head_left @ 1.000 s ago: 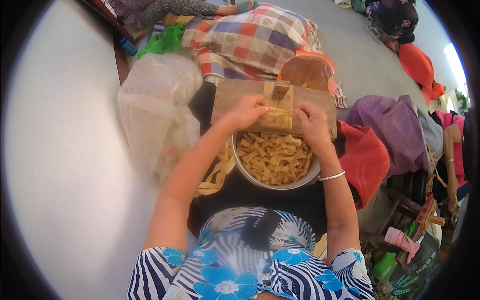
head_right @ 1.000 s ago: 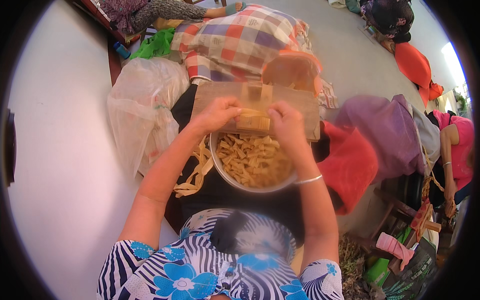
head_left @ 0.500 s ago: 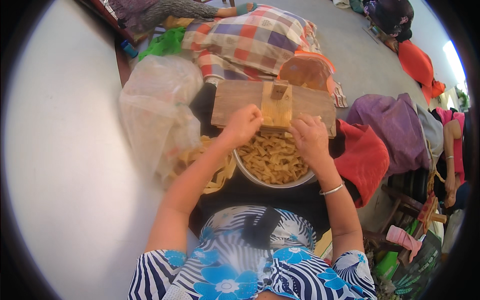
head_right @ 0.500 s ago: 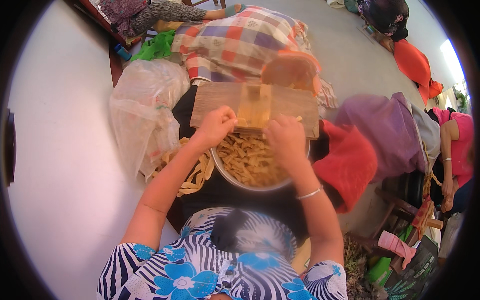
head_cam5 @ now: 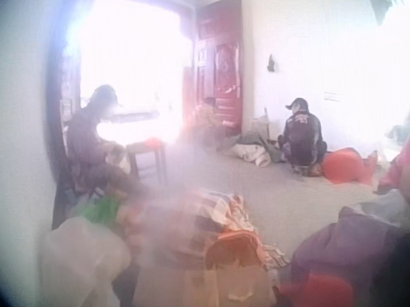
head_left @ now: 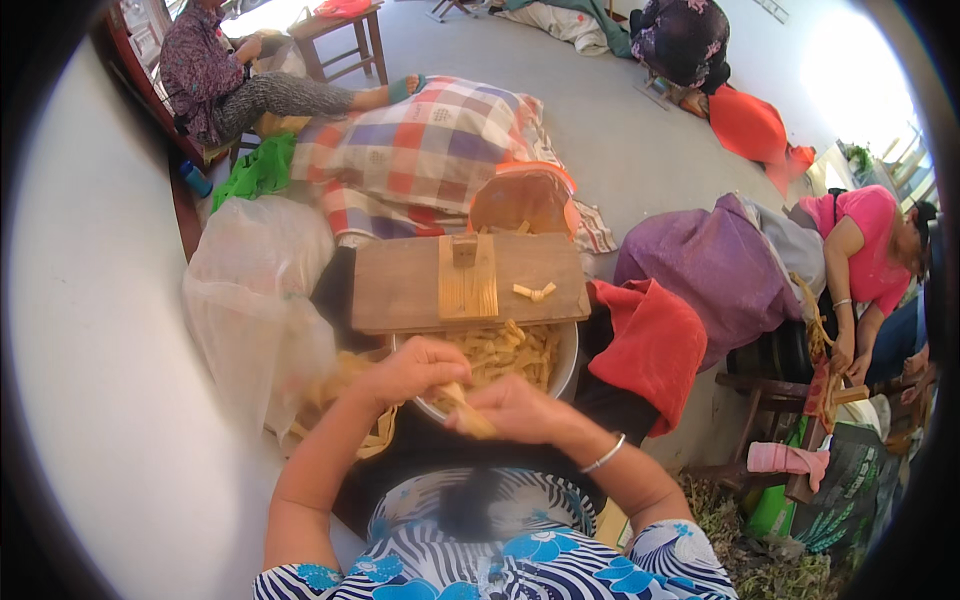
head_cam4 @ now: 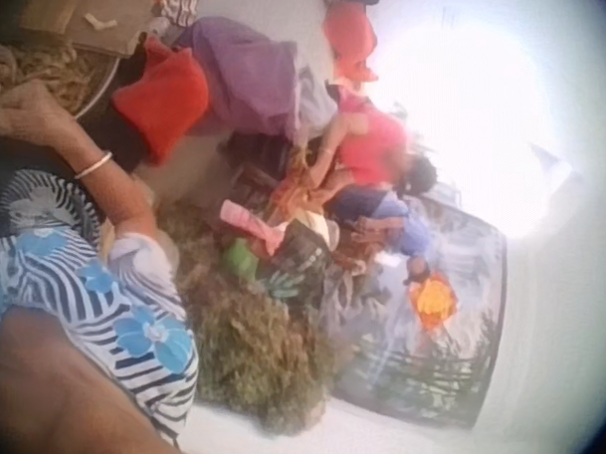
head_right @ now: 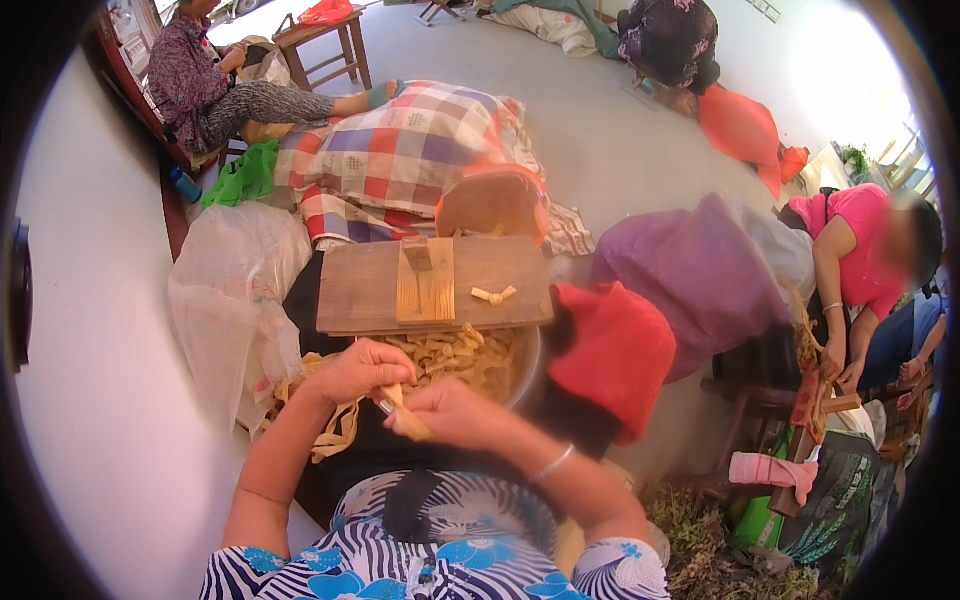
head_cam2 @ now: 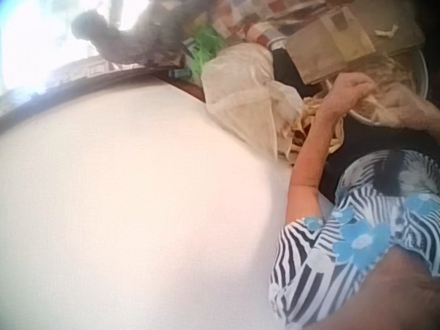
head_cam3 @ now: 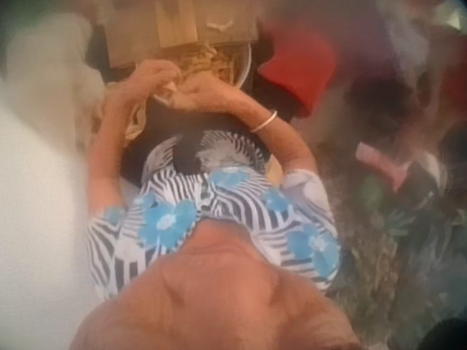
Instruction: The person is using a wooden shaving tool to cut thin strips of dough into a bowl, handling the strips by hand to position them against the blade.
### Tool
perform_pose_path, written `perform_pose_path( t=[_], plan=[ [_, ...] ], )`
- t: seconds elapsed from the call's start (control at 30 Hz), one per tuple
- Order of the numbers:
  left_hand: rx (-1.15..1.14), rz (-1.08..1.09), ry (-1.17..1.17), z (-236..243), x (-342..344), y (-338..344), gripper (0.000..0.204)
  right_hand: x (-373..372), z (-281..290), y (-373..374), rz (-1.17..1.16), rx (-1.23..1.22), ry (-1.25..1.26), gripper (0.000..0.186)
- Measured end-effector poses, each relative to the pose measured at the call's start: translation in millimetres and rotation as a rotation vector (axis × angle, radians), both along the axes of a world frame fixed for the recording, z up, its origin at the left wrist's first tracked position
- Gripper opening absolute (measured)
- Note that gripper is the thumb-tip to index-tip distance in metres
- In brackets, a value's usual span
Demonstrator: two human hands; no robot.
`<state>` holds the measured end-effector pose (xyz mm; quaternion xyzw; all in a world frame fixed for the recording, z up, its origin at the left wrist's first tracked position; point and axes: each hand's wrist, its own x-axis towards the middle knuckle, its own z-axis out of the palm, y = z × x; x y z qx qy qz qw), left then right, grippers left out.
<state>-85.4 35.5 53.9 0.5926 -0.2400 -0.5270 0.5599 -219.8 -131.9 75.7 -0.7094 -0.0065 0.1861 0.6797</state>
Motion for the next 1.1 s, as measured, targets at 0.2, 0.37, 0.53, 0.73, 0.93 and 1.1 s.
perform_pose_path(
  t=[0.2, 0.37, 0.53, 0.73, 0.93, 1.1],
  plan=[
    [-0.194, 0.319, -0.002, 23.5, -36.7, -21.0, 0.029, 14.3, 2.5, 9.0, -0.575, 0.25, -0.135, 0.018],
    [-0.316, 0.313, 0.228, -9.1, -43.8, -33.9, 0.027, 35.8, -39.8, 10.6, -0.808, -0.548, -0.651, 0.018],
    [-0.156, 0.359, 0.218, -37.7, -49.2, -34.8, 0.021, 28.7, -50.5, -3.1, -0.721, -0.928, -0.737, 0.017],
    [0.07, 0.309, -1.071, -55.6, -54.1, -19.1, 0.016, 9.8, -87.4, -5.2, -0.582, -0.675, -0.394, 0.012],
    [-0.075, 0.43, -1.131, -62.6, -66.3, -16.6, 0.025, 4.2, -95.7, 10.6, -0.604, 0.484, 0.238, 0.027],
    [-0.199, 0.408, -0.81, -58.1, -67.5, -21.0, 0.03, -2.8, -99.4, 7.1, -0.578, 0.653, 0.232, 0.023]
  ],
)
